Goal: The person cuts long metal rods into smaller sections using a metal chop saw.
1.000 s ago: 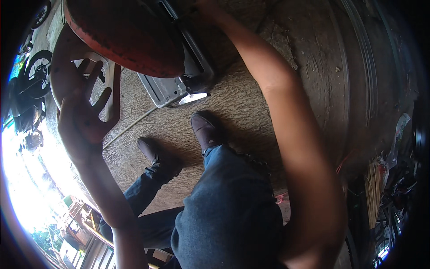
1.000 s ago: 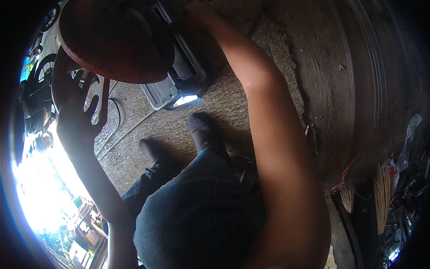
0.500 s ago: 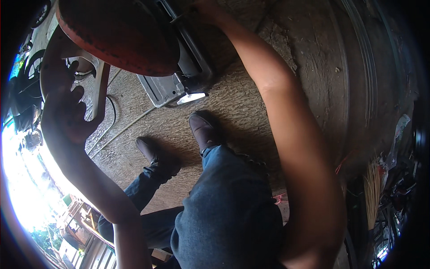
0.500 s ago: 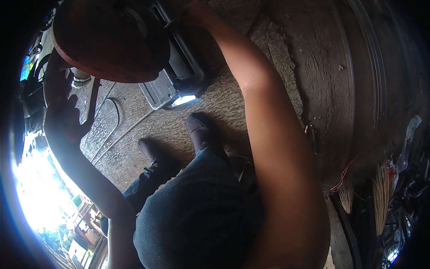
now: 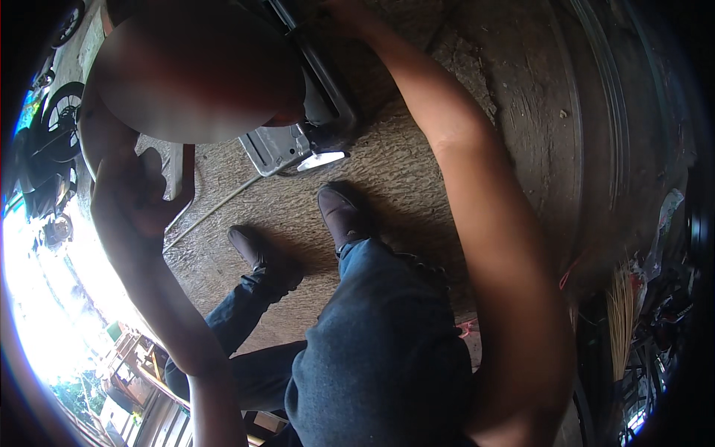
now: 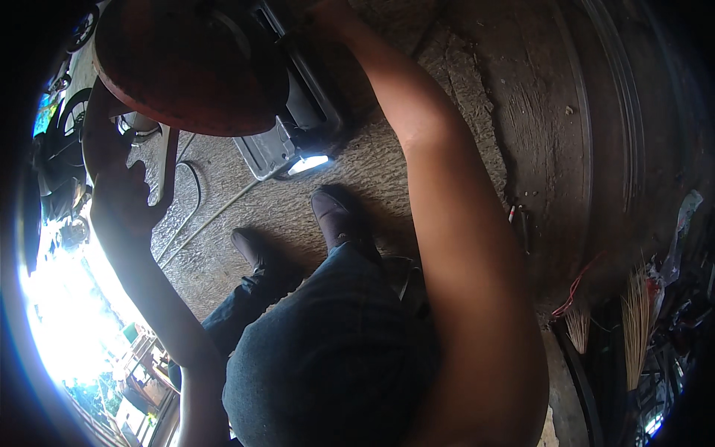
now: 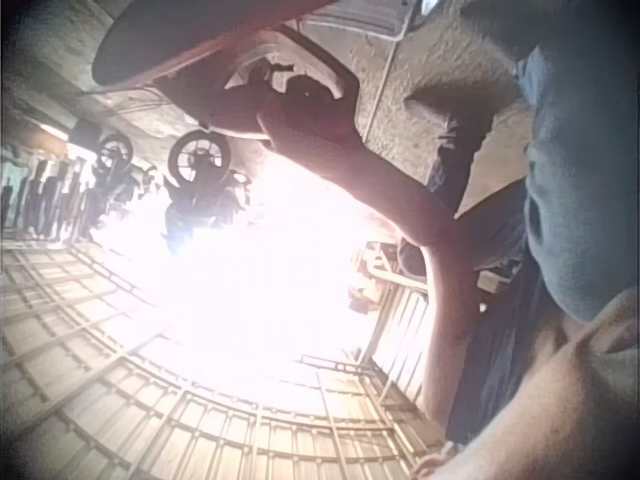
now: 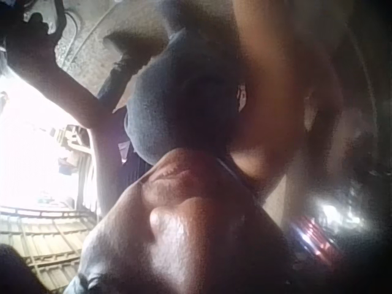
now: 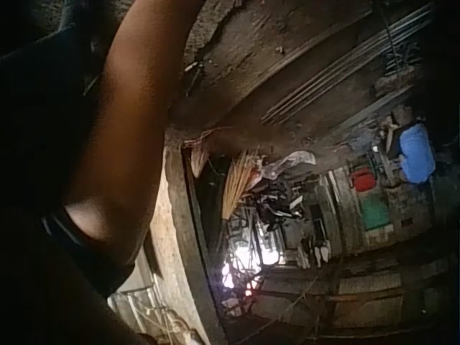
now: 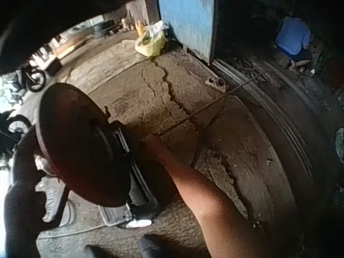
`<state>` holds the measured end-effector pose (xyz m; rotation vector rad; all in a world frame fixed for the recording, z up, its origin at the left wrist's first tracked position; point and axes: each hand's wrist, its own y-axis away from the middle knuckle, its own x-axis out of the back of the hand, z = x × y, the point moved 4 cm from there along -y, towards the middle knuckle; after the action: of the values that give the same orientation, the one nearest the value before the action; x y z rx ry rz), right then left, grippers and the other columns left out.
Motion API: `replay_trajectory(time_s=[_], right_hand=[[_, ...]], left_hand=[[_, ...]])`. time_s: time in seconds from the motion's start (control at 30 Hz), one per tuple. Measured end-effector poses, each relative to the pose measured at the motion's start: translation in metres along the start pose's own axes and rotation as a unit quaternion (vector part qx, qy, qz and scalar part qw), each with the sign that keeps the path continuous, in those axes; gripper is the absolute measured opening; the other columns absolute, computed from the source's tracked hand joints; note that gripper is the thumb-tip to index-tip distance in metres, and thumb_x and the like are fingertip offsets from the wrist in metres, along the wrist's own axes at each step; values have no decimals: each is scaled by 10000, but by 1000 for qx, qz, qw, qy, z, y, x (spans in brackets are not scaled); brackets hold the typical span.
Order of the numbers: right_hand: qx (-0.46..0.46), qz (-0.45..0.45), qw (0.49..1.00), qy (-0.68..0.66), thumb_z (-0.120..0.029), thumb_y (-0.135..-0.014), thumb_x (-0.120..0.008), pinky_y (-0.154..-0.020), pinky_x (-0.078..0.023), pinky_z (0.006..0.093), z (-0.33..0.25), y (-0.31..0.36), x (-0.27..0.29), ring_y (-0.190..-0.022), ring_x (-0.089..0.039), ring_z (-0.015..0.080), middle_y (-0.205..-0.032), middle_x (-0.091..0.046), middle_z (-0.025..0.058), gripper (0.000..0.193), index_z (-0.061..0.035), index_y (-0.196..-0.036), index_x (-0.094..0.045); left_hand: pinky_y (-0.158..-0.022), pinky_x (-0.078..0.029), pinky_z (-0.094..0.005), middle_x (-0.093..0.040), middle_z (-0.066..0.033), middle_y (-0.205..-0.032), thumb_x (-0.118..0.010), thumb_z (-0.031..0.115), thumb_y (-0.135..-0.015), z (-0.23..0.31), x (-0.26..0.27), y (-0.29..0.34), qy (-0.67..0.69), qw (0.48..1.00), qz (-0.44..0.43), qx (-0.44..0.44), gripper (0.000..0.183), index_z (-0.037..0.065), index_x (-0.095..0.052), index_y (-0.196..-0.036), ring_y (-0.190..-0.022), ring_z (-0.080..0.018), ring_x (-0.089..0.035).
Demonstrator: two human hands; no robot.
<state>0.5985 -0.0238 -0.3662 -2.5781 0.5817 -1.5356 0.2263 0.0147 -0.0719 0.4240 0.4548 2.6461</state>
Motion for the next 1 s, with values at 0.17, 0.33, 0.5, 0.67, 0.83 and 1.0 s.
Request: replay_trajectory(time_s=[0.17, 0.33, 0.5, 0.67, 0.83, 1.0], right_hand=[[-17, -17, 997, -78, -293, -905, -511, -773, -487, 484, 11, -4, -7, -895, -615, 363, -911, -642, 208, 331, -3, -912, -670], [-96, -82, 992, -12, -257, -917, -488, -795, -480, 483, 16, -3, -13, -941, -601, 367, -955, -638, 209, 307, -7, -941, -665], [-16, -19, 1000, -2, -241, -929, -486, -842, -475, 467, -6, 3, 7, -978, -594, 366, -1032, -624, 207, 291, -24, -1038, -648], [-32, 263, 962, -61, -178, -881, -593, -826, -484, 427, -59, 59, 52, -953, -608, 347, -1047, -621, 195, 252, -3, -1061, -606], [-281, 293, 838, -366, -128, -918, -609, -574, -492, 254, -122, 187, 40, -621, -589, 110, -829, -629, 49, 147, -3, -994, -626], [-324, 228, 810, -433, -147, -924, -585, -512, -425, 232, -107, 197, 10, -553, -496, 65, -698, -587, 22, 143, -32, -846, -617]], left_hand=[[-592, -587, -315, -620, -118, -982, -510, 20, -902, 3, -11, 5, -349, 921, -37, -169, 274, -50, -500, -1166, -782, -139, -618], [-555, -441, -247, -522, -5, -716, -731, 20, -704, 14, -25, 16, -404, 874, 18, -270, 291, 17, -523, -906, -618, -101, -493], [-566, -444, -249, -543, -5, -718, -763, 38, -659, 15, -25, 15, -408, 878, 35, -249, 341, 32, -525, -904, -624, -116, -509], [-559, -484, -239, -643, -48, -843, -736, 40, -702, 43, -20, 3, -667, 533, -57, -518, 384, 6, -559, -1042, -665, -119, -568], [-547, -496, -240, -653, -129, -988, -604, 28, -837, 65, -4, -12, -629, 561, -25, -537, 367, -36, -522, -1189, -698, -127, -582], [-600, -488, -258, -648, -110, -951, -591, 62, -870, 62, 10, -30, -151, 973, 36, -169, 317, -27, -539, -1169, -705, -139, -577]])
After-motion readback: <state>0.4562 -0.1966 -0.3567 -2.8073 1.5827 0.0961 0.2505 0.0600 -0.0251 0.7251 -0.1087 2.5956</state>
